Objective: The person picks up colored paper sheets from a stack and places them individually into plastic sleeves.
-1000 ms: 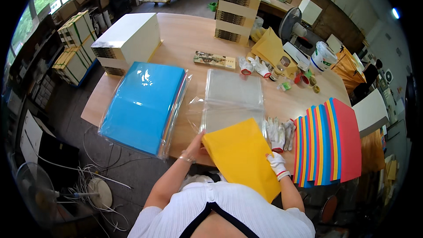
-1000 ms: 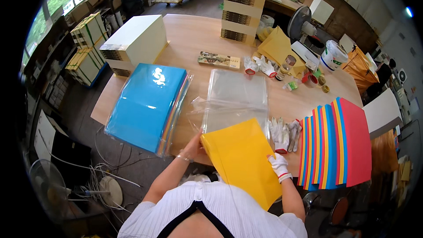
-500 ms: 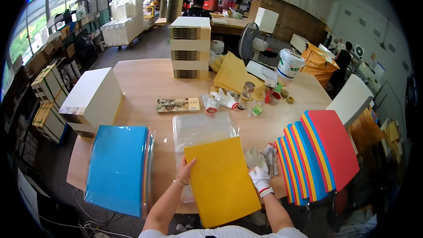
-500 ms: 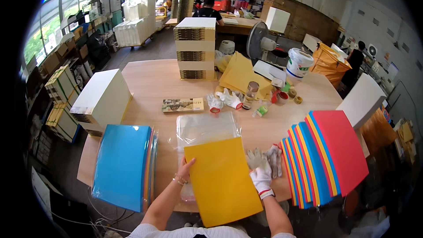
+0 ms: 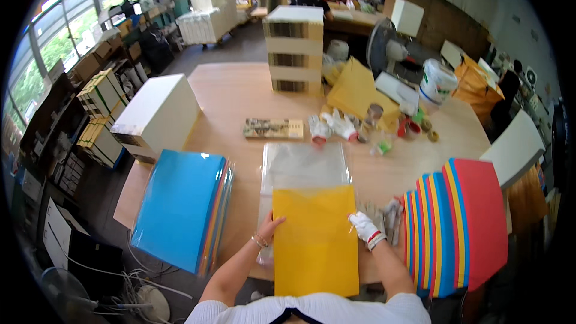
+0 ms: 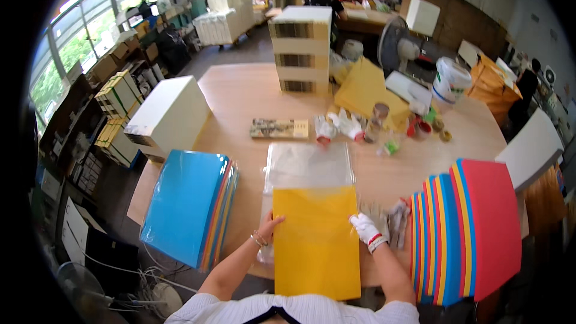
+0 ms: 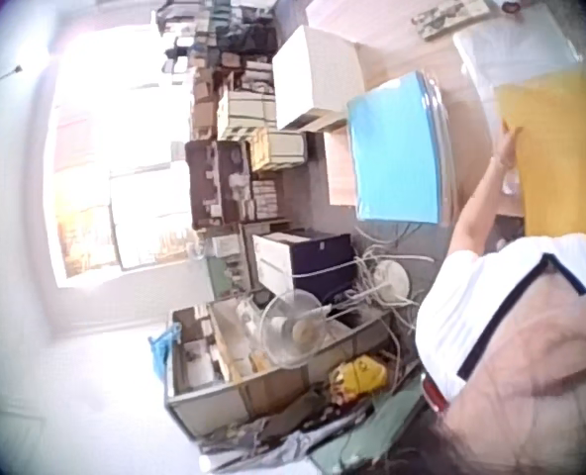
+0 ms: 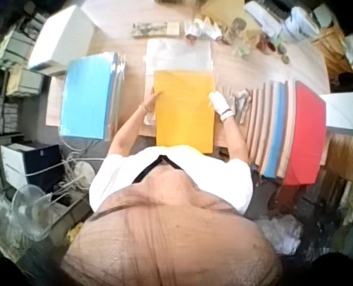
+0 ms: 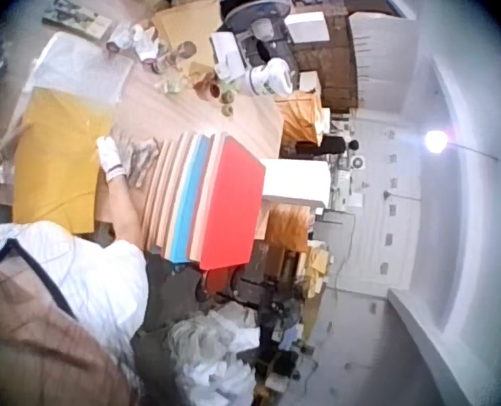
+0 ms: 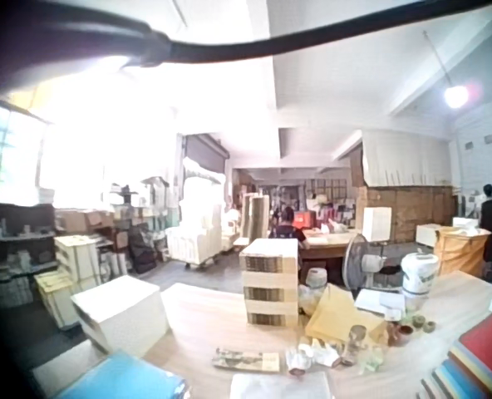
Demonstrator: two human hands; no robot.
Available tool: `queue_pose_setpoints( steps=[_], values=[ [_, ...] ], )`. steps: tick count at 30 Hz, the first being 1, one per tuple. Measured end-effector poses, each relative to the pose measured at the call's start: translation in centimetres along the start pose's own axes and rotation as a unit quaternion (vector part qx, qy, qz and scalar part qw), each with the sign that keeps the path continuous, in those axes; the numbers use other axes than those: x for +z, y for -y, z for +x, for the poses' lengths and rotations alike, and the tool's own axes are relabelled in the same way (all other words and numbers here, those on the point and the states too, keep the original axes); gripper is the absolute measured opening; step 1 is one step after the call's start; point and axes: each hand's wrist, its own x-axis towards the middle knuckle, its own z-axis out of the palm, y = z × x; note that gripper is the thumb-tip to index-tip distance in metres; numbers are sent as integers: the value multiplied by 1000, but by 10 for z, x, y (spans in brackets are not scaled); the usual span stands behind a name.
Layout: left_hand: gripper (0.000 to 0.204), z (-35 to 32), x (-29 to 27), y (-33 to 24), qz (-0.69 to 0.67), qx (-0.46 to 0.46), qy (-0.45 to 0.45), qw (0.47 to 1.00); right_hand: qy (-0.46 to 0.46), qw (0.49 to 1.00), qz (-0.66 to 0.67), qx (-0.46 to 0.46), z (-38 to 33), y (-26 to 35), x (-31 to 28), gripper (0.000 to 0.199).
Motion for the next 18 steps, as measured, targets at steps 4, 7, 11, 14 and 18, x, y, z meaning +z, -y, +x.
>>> queue_pose_setpoints(
  steps=[4, 7, 11, 14, 18],
  values=[
    [30, -42, 7, 14, 21, -27, -36, 999, -18, 983, 182, 27, -67, -35, 26, 34],
    [27, -64, -9, 30, 109, 7, -48, 993, -89, 983, -14, -157, -85, -89, 45, 34],
    [26, -90, -37, 46, 162, 12, -37, 986, -88, 995, 30, 22, -107, -98, 70, 38],
    [28, -121, -50, 55, 230, 45, -46, 971, -101, 988, 109, 48, -146, -84, 100, 35],
    [32, -149, -63, 73, 158, 73, -20, 985, -144, 986, 79, -13, -165, -109, 119, 35]
  ],
)
